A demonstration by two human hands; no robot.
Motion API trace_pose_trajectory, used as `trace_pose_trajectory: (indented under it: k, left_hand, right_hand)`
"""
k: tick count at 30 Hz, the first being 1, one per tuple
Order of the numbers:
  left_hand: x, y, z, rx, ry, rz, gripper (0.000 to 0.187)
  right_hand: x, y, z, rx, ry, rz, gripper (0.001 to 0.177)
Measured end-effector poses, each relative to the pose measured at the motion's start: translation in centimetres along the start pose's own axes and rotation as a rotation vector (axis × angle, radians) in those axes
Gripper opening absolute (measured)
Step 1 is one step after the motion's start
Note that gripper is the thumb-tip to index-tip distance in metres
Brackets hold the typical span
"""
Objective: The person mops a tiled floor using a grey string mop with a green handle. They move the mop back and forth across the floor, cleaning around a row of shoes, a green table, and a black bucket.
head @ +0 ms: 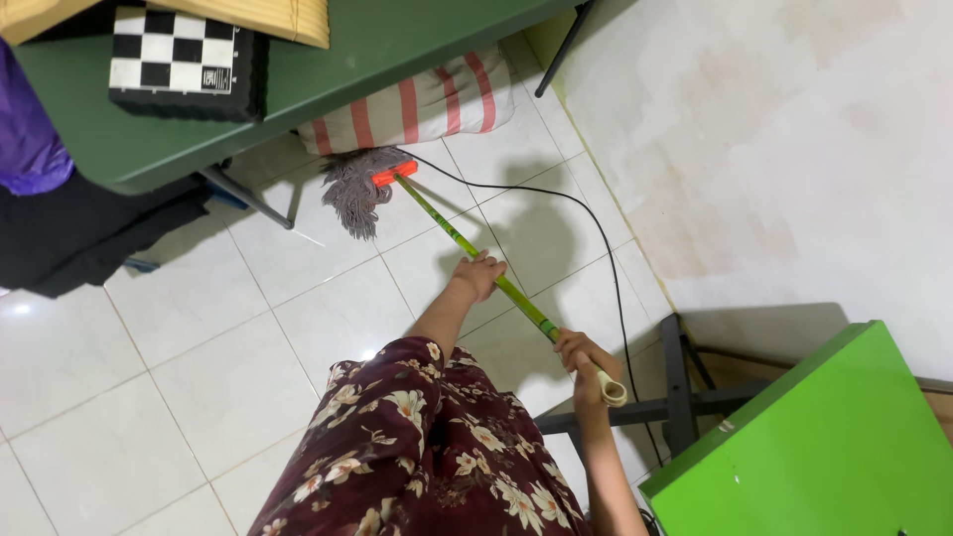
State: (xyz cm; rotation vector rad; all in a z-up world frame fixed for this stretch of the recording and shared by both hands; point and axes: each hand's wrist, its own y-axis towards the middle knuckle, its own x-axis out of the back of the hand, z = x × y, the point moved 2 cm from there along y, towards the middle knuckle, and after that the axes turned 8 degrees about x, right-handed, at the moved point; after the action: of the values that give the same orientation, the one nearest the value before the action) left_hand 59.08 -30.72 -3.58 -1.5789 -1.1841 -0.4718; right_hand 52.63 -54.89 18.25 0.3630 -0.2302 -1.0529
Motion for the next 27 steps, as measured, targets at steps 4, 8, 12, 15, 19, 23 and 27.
trace_pose_trajectory:
  k: [4,8,12,15,19,23,27]
  left_hand:
    - [-1.8,-3.6,-4.7,-0.091,-0.077,-0.07,0.028]
    - [-4.6,-7.7,-9.6,-0.264,-0.262,-0.15,0.025]
    - [-7.5,-10.7,-14.0,-0.257,-0.322,-0.091,0.028]
    - [-10.2,-11.4,-15.9,-0.204,-0.261,-0.047,0.034]
    - [-13.9,-11.2,-16.9,-0.134,-0.257,-0.125,0.042]
    - [-15.7,-11.8,-15.6,-0.024,-0.301,-0.148,0.044]
    - [-15.9,-14.5,-13.6,0.093,-0.306,-0.109,0.043]
  right_hand:
    - [4.6,-3.2,1.5,0.029,-0.019,-0.041,0.027]
    - [8.9,-7.0,4.7,0.07,0.0,-0.069,0.028]
    - [12.0,-10.8,8.9,0.088,0.017,-0.058,0.029]
    - [13.6,-13.4,10.7,0.122,0.036,-0.037,0.028]
    - [14.2,-14.8,11.2,0.108,0.092,0.07,0.028]
    - [14.0,-14.6,11.1,0.092,0.133,0.214,0.029]
    - [12.4,-15.1,10.9,0.071,0.162,0.286,0.029]
